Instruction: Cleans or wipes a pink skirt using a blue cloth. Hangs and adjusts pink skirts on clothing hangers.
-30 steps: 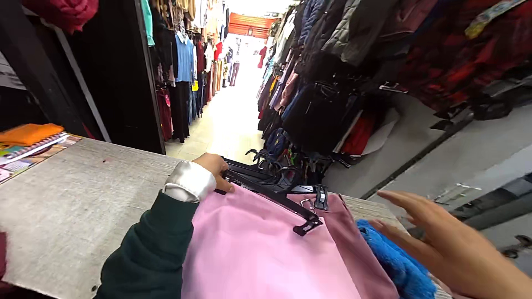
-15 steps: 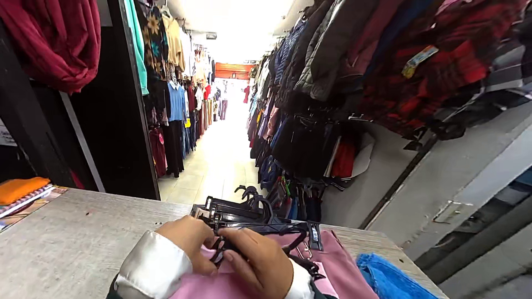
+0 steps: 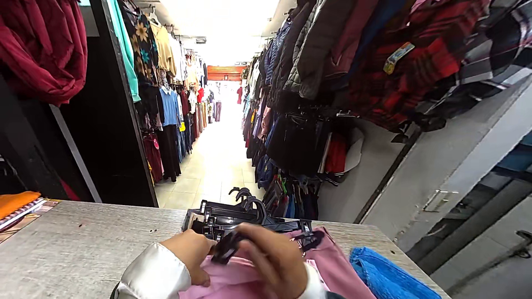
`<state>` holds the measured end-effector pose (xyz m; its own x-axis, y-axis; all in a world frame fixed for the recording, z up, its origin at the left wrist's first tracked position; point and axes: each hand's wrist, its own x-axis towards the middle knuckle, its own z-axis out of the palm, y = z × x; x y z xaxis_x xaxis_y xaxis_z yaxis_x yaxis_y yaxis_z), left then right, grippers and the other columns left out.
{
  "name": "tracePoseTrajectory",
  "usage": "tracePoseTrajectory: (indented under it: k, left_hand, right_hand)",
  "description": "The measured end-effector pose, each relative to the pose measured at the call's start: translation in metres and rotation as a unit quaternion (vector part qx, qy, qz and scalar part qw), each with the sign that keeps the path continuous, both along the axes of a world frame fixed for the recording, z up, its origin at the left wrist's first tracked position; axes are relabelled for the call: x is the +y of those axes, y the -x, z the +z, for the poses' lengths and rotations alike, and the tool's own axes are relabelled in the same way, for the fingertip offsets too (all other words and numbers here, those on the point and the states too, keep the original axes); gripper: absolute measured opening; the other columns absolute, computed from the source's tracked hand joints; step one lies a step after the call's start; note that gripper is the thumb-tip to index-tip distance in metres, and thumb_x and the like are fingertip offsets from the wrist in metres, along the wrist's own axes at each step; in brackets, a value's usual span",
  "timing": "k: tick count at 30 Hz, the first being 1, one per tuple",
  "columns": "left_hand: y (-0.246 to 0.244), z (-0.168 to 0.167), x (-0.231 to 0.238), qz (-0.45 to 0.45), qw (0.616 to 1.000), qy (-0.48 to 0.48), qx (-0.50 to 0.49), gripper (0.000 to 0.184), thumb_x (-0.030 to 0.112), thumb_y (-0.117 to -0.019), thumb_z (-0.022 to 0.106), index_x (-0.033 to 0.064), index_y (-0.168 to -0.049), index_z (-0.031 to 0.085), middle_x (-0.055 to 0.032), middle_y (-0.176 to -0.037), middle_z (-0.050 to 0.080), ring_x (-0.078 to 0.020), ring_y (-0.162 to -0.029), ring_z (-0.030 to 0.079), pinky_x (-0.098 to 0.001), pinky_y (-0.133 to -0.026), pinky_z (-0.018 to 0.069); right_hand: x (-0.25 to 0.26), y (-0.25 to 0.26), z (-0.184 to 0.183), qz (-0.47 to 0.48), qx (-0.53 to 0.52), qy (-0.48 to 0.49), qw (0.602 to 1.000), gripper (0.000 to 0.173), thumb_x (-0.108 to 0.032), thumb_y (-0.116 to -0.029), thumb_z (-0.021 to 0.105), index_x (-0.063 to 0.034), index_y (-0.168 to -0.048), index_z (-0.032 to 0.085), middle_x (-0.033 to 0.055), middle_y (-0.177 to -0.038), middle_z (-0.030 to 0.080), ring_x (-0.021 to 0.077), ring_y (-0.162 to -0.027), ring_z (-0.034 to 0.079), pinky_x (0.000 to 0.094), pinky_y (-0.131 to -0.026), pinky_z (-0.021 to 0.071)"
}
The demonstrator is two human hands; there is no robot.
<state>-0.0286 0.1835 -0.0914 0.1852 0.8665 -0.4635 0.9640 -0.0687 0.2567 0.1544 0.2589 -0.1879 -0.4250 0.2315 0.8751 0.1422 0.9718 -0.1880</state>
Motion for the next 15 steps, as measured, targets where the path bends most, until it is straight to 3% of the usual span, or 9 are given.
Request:
tracePoseTrajectory:
  k: [3, 5, 7, 8, 10, 12, 13, 15]
  left_hand:
    - [0.014, -0.017, 0.011, 0.013, 0.998, -0.011, -0.052, 0.053, 0.013, -0.0885, 0.08, -0.0037, -0.135, 0.062, -0.0299, -0.124, 0.066, -0.0455, -0.118, 0.062, -0.0623, -0.103, 0.0435]
    - [0.022, -0.023, 0.01, -0.021, 0.987, -0.078, -0.142, 0.079, 0.018, -0.0814, 0.087, -0.0039, -0.147, 0.049, -0.0254, -0.131, 0.065, -0.0399, -0.123, 0.063, -0.0562, -0.107, 0.0452]
    - [0.025, -0.033, 0.004, -0.099, 0.941, -0.199, -0.254, 0.096, 0.028, -0.0756, 0.088, -0.0093, -0.15, 0.04, -0.0272, -0.131, 0.064, -0.0382, -0.122, 0.063, -0.0518, -0.106, 0.0477]
    - [0.024, -0.038, 0.003, -0.123, 0.917, -0.253, -0.283, 0.093, 0.029, -0.0774, 0.085, -0.0104, -0.149, 0.041, -0.0274, -0.128, 0.065, -0.0373, -0.119, 0.065, -0.0502, -0.104, 0.0501]
    - [0.022, -0.045, 0.005, -0.126, 0.895, -0.323, -0.282, 0.063, 0.022, -0.0874, 0.076, -0.0078, -0.139, 0.056, -0.0241, -0.113, 0.072, -0.0342, -0.101, 0.072, -0.0498, -0.09, 0.0571]
    - [0.029, -0.053, 0.013, -0.108, 0.898, -0.348, -0.246, 0.039, 0.021, -0.0928, 0.071, 0.0007, -0.126, 0.068, -0.0145, -0.095, 0.075, -0.025, -0.084, 0.073, -0.0466, -0.078, 0.0591]
    - [0.034, -0.056, 0.019, -0.101, 0.902, -0.355, -0.224, 0.034, 0.022, -0.093, 0.072, 0.0046, -0.122, 0.071, -0.0104, -0.09, 0.075, -0.0211, -0.079, 0.072, -0.0445, -0.075, 0.0591]
    - [0.039, -0.05, 0.024, -0.052, 0.923, -0.333, -0.184, 0.031, 0.019, -0.0928, 0.075, 0.0034, -0.119, 0.071, -0.0129, -0.09, 0.074, -0.0259, -0.082, 0.072, -0.0515, -0.079, 0.058]
  right_hand:
    - [0.017, -0.033, 0.016, -0.044, 0.043, 0.091, 0.994, 0.038, -0.03, -0.1062, 0.052, 0.0024, -0.114, 0.071, 0.0059, -0.098, 0.075, 0.0082, -0.086, 0.071, 0.0295, -0.079, 0.0609]
    - [0.019, -0.03, 0.015, -0.022, 0.001, 0.119, 0.993, 0.04, -0.031, -0.1057, 0.052, 0.0031, -0.117, 0.07, 0.009, -0.103, 0.075, 0.012, -0.092, 0.071, 0.0333, -0.084, 0.0604]
    - [0.01, -0.012, 0.011, 0.025, -0.049, 0.088, 0.995, 0.042, -0.032, -0.1061, 0.051, 0.003, -0.119, 0.07, 0.013, -0.109, 0.075, 0.0151, -0.101, 0.072, 0.0326, -0.092, 0.0587]
    - [0.005, -0.007, 0.011, 0.058, -0.074, 0.067, 0.993, 0.041, -0.031, -0.1065, 0.051, 0.0033, -0.121, 0.069, 0.0152, -0.112, 0.074, 0.0169, -0.105, 0.071, 0.0314, -0.095, 0.0569]
    - [-0.004, -0.014, 0.022, 0.1, -0.125, 0.032, 0.987, 0.04, -0.03, -0.1068, 0.052, 0.0017, -0.125, 0.066, 0.017, -0.121, 0.071, 0.0204, -0.115, 0.068, 0.0322, -0.101, 0.0536]
    - [-0.014, -0.049, 0.043, 0.09, -0.111, 0.009, 0.99, 0.033, -0.031, -0.1071, 0.052, -0.0076, -0.123, 0.069, 0.0056, -0.122, 0.072, 0.0134, -0.118, 0.066, 0.0298, -0.102, 0.0542]
    - [-0.019, -0.073, 0.054, 0.07, -0.073, 0.012, 0.995, 0.029, -0.031, -0.1075, 0.051, -0.0129, -0.119, 0.071, -0.001, -0.12, 0.073, 0.0105, -0.114, 0.068, 0.0295, -0.099, 0.0571]
    - [-0.022, -0.106, 0.07, 0.003, 0.025, 0.034, 0.999, 0.026, -0.03, -0.1075, 0.051, -0.0148, -0.11, 0.072, -0.0038, -0.109, 0.075, 0.0104, -0.097, 0.073, 0.0306, -0.083, 0.0631]
